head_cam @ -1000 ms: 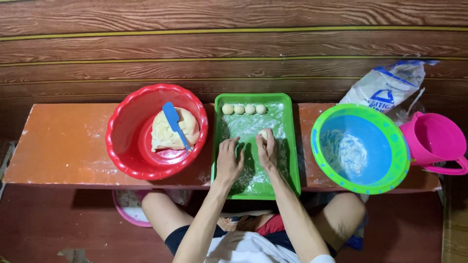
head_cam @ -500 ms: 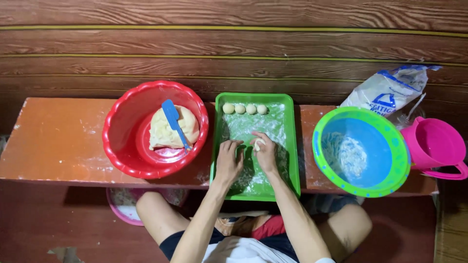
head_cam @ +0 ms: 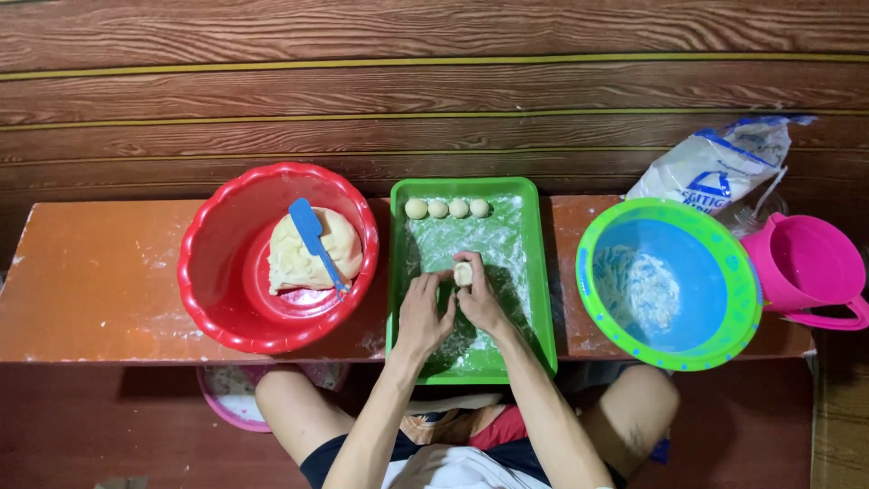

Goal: The person cuts a piece of dough from a larger mass in a red bowl using a blue scraper. They then roll the dough piece into a ball on a green tray dusted with flour and place it alongside other finished dough balls.

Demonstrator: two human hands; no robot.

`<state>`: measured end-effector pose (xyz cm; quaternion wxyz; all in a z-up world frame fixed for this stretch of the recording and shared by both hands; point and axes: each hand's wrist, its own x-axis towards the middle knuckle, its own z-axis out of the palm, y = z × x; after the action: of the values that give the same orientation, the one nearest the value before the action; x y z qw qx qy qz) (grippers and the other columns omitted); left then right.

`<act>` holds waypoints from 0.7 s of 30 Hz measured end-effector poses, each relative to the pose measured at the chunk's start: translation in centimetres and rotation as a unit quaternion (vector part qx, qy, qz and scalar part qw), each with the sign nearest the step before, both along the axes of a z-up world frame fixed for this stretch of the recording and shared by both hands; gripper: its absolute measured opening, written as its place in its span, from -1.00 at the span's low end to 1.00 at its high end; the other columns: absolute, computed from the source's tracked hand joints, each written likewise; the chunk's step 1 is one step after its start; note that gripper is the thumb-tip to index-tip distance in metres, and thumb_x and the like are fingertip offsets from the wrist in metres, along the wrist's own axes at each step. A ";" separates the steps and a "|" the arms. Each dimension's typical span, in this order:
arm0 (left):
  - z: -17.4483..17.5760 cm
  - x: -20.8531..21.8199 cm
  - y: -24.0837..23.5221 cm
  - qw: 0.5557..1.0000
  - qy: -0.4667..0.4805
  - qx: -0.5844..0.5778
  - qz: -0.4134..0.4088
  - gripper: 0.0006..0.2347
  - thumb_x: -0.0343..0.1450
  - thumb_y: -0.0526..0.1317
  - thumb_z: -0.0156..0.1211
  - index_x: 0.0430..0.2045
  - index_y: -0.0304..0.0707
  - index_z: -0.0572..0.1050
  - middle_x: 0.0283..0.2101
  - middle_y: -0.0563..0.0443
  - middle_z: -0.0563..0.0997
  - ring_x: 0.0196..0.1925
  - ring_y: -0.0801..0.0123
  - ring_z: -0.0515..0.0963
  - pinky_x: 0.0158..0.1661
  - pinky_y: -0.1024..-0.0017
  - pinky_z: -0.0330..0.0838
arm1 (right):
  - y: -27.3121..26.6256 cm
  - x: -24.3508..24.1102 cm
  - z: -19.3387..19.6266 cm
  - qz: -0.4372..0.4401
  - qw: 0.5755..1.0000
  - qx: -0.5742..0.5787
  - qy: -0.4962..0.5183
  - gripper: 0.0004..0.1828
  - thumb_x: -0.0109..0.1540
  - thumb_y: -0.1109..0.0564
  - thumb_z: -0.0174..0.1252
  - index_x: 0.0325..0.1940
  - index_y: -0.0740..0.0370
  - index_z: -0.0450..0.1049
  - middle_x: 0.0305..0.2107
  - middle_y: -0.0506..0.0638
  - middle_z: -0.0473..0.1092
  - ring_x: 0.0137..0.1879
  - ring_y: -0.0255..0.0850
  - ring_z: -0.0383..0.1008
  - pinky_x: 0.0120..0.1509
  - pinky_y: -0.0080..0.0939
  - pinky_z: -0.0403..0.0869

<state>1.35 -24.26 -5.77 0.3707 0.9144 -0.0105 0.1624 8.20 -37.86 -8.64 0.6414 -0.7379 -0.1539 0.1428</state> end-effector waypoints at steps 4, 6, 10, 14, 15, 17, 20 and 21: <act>0.4 -0.1 -0.3 1.000 -0.010 0.017 -0.004 -0.55 0.29 -0.31 0.30 0.11 -0.26 0.44 -0.05 -0.16 0.51 0.02 -0.05 0.54 0.03 0.16 0.49 | 0.8 -1.7 5.0 0.013 1.000 0.017 0.000 -0.24 0.22 0.57 -0.28 0.50 0.21 0.06 0.12 0.42 0.34 0.21 0.15 0.33 0.38 0.23 0.25; 1.3 -0.2 -0.6 1.000 -0.023 -0.002 -0.006 -0.45 0.28 -0.33 0.36 0.20 -0.34 0.35 0.04 -0.32 0.44 0.08 -0.23 0.50 0.02 0.04 0.52 | 0.6 -2.2 6.8 0.024 0.999 0.023 0.016 -0.31 0.34 0.48 -0.20 0.54 0.11 0.07 0.16 0.37 0.33 0.27 0.10 0.32 0.40 0.19 0.24; 0.3 -0.2 -0.3 0.999 -0.050 -0.005 -0.014 -0.54 0.35 -0.28 0.32 0.18 -0.20 0.42 0.03 -0.23 0.46 0.03 -0.12 0.51 0.03 0.10 0.49 | 0.4 -1.4 6.3 0.000 0.998 0.027 0.056 -0.43 0.39 0.30 -0.05 0.51 0.08 0.18 -0.15 0.29 0.51 -0.20 -0.16 0.55 -0.14 -0.20 0.63; 0.4 -0.1 -0.5 0.997 -0.061 -0.046 -0.017 -0.61 0.42 -0.26 0.28 0.17 -0.26 0.45 -0.02 -0.23 0.54 0.05 -0.08 0.56 0.05 0.13 0.49 | 0.1 -1.6 6.1 0.016 1.000 -0.013 0.002 -0.51 0.43 0.00 -0.01 0.47 -0.01 0.25 -0.42 0.23 0.54 -0.30 -0.14 0.57 -0.11 -0.03 0.55; 0.4 -0.2 -0.5 0.996 -0.058 -0.059 -0.021 -0.61 0.43 -0.24 0.27 0.17 -0.27 0.45 -0.03 -0.23 0.56 0.06 -0.08 0.57 0.07 0.12 0.49 | 0.1 -1.9 6.5 0.024 0.998 -0.047 -0.021 -0.54 0.43 -0.06 -0.01 0.43 -0.05 0.30 -0.61 0.05 0.56 -0.37 -0.21 0.57 -0.13 -0.14 0.52; 0.0 -0.2 -0.6 0.996 -0.057 -0.068 -0.031 -0.60 0.43 -0.24 0.25 0.19 -0.27 0.44 -0.02 -0.23 0.58 0.07 -0.09 0.57 0.08 0.11 0.48 | 0.1 -1.6 5.0 0.030 0.998 -0.050 -0.036 -0.55 0.42 -0.10 -0.02 0.41 -0.08 0.31 -0.64 0.04 0.54 -0.40 -0.22 0.57 -0.16 -0.17 0.53; 0.0 -0.2 -0.6 0.995 -0.040 -0.085 -0.033 -0.70 0.44 -0.28 0.19 0.08 -0.27 0.48 -0.16 -0.24 0.57 -0.08 -0.14 0.58 -0.03 0.06 0.49 | -0.7 -1.2 5.0 0.063 0.993 -0.074 -0.066 -0.55 0.42 -0.16 -0.19 0.35 -0.13 0.36 -0.62 0.09 0.53 -0.42 -0.08 0.55 -0.19 -0.09 0.51; 0.1 -0.3 -0.6 0.995 -0.023 -0.092 -0.025 -0.79 0.45 -0.32 0.14 -0.04 -0.27 0.52 -0.31 -0.25 0.55 -0.23 -0.19 0.60 -0.14 0.03 0.50 | -1.1 -1.3 5.3 0.089 0.989 -0.093 -0.078 -0.50 0.43 -0.18 -0.35 0.30 -0.16 0.40 -0.57 0.15 0.53 -0.40 0.07 0.53 -0.19 0.02 0.49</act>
<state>1.08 -24.90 -5.63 0.4569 0.8719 -0.0270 0.1743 6.95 -38.97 -3.38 0.5403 -0.7867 -0.2548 0.1554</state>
